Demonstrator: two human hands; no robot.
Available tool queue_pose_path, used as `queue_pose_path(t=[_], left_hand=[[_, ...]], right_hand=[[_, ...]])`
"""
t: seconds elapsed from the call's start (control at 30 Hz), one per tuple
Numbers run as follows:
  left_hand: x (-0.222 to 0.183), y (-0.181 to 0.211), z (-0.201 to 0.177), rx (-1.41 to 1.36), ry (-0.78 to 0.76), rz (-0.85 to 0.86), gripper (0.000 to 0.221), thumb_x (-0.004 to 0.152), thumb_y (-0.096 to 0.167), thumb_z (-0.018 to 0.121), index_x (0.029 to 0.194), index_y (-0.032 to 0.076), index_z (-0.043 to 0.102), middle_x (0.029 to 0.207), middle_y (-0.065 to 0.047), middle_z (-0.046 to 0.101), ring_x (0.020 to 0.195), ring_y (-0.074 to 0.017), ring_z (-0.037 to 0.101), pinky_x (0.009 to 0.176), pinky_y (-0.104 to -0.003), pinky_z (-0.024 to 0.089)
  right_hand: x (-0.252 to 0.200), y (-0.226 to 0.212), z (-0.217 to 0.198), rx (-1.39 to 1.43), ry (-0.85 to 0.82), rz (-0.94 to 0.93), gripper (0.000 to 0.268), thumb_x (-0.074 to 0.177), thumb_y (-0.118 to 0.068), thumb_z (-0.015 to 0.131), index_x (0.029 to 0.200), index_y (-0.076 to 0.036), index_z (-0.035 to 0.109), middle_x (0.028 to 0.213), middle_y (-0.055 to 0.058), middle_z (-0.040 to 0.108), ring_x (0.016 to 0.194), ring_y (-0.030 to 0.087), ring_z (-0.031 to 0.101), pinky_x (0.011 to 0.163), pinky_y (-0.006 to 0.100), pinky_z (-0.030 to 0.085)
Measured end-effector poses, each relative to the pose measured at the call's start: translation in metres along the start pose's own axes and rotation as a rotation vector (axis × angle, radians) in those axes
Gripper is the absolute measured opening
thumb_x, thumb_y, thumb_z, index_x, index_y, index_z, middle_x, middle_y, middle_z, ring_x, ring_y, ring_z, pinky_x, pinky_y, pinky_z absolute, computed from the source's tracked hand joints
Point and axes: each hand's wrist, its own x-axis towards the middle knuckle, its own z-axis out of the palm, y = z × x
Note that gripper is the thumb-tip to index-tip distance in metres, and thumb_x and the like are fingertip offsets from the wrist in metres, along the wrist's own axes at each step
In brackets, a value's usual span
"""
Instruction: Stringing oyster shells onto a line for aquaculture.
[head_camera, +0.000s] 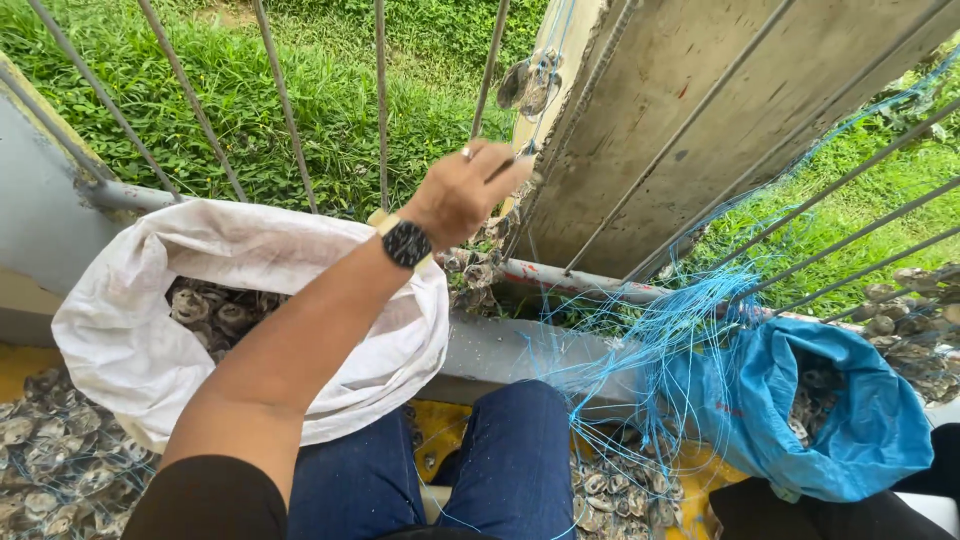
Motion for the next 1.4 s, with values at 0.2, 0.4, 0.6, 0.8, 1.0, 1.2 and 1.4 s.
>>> queue_pose_path(t=[0.2, 0.4, 0.6, 0.8, 1.0, 1.2, 1.4], left_hand=[[0.037, -0.046, 0.034, -0.1, 0.034, -0.125, 0.014, 0.097, 0.001, 0.069, 0.106, 0.011, 0.073, 0.097, -0.006, 0.068, 0.084, -0.0195, 0.068, 0.069, -0.03, 0.059], [0.043, -0.07, 0.055, -0.099, 0.096, -0.164, 0.013, 0.095, 0.001, 0.071, 0.106, 0.007, 0.072, 0.102, -0.008, 0.071, 0.088, -0.0229, 0.073, 0.076, -0.032, 0.062], [0.047, -0.075, 0.064, -0.053, 0.127, -0.151, 0.009, 0.096, 0.0, 0.07, 0.105, 0.003, 0.072, 0.104, -0.011, 0.071, 0.092, -0.0236, 0.072, 0.081, -0.031, 0.063], [0.053, -0.073, 0.062, -0.015, 0.128, -0.069, 0.004, 0.094, 0.002, 0.069, 0.096, 0.005, 0.072, 0.095, -0.008, 0.07, 0.087, -0.0224, 0.07, 0.08, -0.032, 0.061], [0.057, -0.062, 0.046, -0.502, 0.224, -0.344, 0.013, 0.089, -0.006, 0.069, 0.097, 0.003, 0.074, 0.09, -0.01, 0.076, 0.079, -0.0168, 0.072, 0.073, -0.029, 0.059], [0.071, -0.047, 0.018, -1.145, 0.075, -0.653, 0.011, 0.097, -0.006, 0.07, 0.107, 0.0, 0.068, 0.087, -0.007, 0.073, 0.077, -0.01, 0.072, 0.068, -0.027, 0.061], [0.067, -0.056, 0.028, -1.234, 0.082, -0.713, 0.043, 0.089, -0.007, 0.074, 0.126, 0.002, 0.053, 0.094, -0.004, 0.072, 0.084, -0.0081, 0.071, 0.073, -0.025, 0.061]], right_hand=[[-0.005, -0.023, 0.019, -0.081, 0.028, 0.128, 0.033, 0.087, -0.037, 0.072, 0.106, -0.011, 0.081, 0.098, 0.008, 0.078, 0.091, 0.023, 0.073, 0.082, 0.038, 0.055], [0.016, -0.06, 0.022, -0.156, 0.067, 0.268, 0.025, 0.089, -0.033, 0.069, 0.1, -0.013, 0.079, 0.095, 0.006, 0.077, 0.087, 0.02, 0.073, 0.081, 0.035, 0.056], [0.029, -0.05, 0.049, -0.246, 0.065, 0.405, 0.019, 0.09, -0.03, 0.066, 0.094, -0.016, 0.078, 0.092, 0.003, 0.076, 0.082, 0.017, 0.072, 0.08, 0.033, 0.056], [0.076, -0.046, 0.031, -0.332, 0.079, 0.549, 0.016, 0.092, -0.027, 0.064, 0.088, -0.018, 0.076, 0.089, 0.001, 0.074, 0.078, 0.015, 0.071, 0.079, 0.03, 0.057], [0.165, -0.381, -0.327, 0.613, 0.367, -0.162, 0.004, 0.085, -0.008, 0.069, 0.088, -0.007, 0.071, 0.097, 0.007, 0.075, 0.086, 0.017, 0.071, 0.076, 0.032, 0.059], [0.363, -0.498, -0.452, 0.63, 0.77, -0.443, 0.011, 0.097, -0.01, 0.073, 0.102, -0.001, 0.075, 0.092, 0.008, 0.075, 0.083, 0.016, 0.076, 0.075, 0.029, 0.062], [0.447, -0.524, -0.473, 1.263, 0.282, -0.296, 0.014, 0.088, -0.011, 0.076, 0.098, -0.002, 0.074, 0.085, 0.008, 0.077, 0.076, 0.018, 0.077, 0.068, 0.031, 0.063]])
